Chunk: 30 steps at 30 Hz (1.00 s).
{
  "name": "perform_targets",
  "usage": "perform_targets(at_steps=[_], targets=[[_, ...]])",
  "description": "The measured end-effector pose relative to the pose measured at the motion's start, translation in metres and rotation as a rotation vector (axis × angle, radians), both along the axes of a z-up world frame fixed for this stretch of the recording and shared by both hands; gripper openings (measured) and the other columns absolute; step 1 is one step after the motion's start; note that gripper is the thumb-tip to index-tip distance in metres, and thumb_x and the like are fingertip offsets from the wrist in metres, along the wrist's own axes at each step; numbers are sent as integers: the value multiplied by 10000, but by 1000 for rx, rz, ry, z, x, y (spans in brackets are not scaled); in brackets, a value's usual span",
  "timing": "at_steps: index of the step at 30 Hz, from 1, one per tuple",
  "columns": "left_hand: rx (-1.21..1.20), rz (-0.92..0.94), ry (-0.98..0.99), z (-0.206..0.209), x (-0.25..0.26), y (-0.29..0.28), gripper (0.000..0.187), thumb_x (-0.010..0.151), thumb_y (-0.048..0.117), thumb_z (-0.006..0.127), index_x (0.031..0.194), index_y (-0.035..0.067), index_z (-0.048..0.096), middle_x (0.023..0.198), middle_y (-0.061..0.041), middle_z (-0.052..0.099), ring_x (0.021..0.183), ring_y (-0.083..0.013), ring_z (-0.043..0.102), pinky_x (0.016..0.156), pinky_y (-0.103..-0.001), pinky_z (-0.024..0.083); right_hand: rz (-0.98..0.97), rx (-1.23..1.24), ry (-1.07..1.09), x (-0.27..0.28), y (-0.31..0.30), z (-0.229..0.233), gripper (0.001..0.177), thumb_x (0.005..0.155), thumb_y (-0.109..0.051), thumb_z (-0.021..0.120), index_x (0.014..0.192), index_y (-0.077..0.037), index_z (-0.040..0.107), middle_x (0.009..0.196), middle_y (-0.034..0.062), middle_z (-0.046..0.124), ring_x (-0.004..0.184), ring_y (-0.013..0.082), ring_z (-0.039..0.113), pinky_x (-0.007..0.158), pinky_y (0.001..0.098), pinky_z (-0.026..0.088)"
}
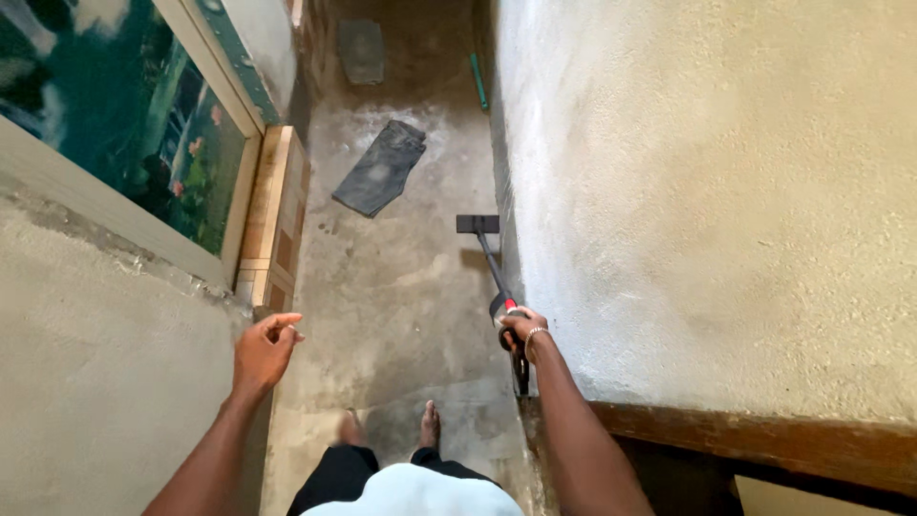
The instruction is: The person vacuums the floor of a narrow hallway using a handheld vacuum cleaner, moving down the passage and around a corner.
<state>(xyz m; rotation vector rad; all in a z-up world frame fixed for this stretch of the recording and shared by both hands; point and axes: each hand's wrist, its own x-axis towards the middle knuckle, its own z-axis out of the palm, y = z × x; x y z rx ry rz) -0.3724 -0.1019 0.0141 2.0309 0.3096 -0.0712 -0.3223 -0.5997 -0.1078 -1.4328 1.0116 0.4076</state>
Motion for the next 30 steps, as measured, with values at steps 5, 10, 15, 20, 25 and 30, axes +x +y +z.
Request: perform_targets(at_steps=[5, 10, 15, 20, 25, 30], targets=[[57, -6, -13, 12, 17, -1, 287, 954, 145, 591, 1185, 67, 744, 856, -71, 774, 808, -145, 737, 744, -282, 538, 50, -30, -78, -98, -4, 20, 626, 744, -14, 840, 1321, -115, 620, 658, 98, 638, 448, 160, 544, 370, 323, 386], [107, -16, 27, 19, 32, -3, 292, 934, 186, 609, 1169, 106, 763, 791, -81, 763, 758, -145, 734, 739, -290, 535, 63, -109, 20, -140, -14, 29, 587, 729, -17, 822, 1288, -141, 688, 670, 58, 667, 458, 132, 579, 384, 301, 404], [96, -82, 3, 12, 50, 10, 281, 942, 190, 613, 1161, 100, 763, 754, -77, 747, 732, -145, 725, 704, -295, 523, 107, -108, -62, -109, -10, 13, 572, 708, -42, 880, 1242, -127, 695, 668, 50, 640, 453, 129, 568, 379, 299, 395], [-16, -143, -45, 1, 54, 22, 281, 931, 177, 592, 1147, 84, 745, 790, -36, 739, 712, -124, 709, 679, -271, 533, 101, -123, 13, -55, -2, 11, 666, 714, -86, 879, 1322, -190, 627, 679, 46, 642, 464, 125, 568, 380, 307, 381], [158, -122, 29, 0, 42, 43, 295, 942, 174, 606, 1184, 114, 762, 780, -88, 751, 711, -150, 695, 699, -309, 520, 68, -55, 10, -78, 5, 16, 776, 726, -79, 892, 1411, -186, 543, 691, 65, 655, 477, 142, 592, 381, 319, 398], [60, -87, 9, -12, 11, 74, 272, 955, 201, 627, 1177, 114, 758, 845, -86, 760, 761, -153, 716, 745, -309, 549, 64, -61, 26, -163, 8, 27, 712, 742, 1, 805, 1410, -147, 608, 693, 108, 693, 483, 167, 610, 382, 334, 424]])
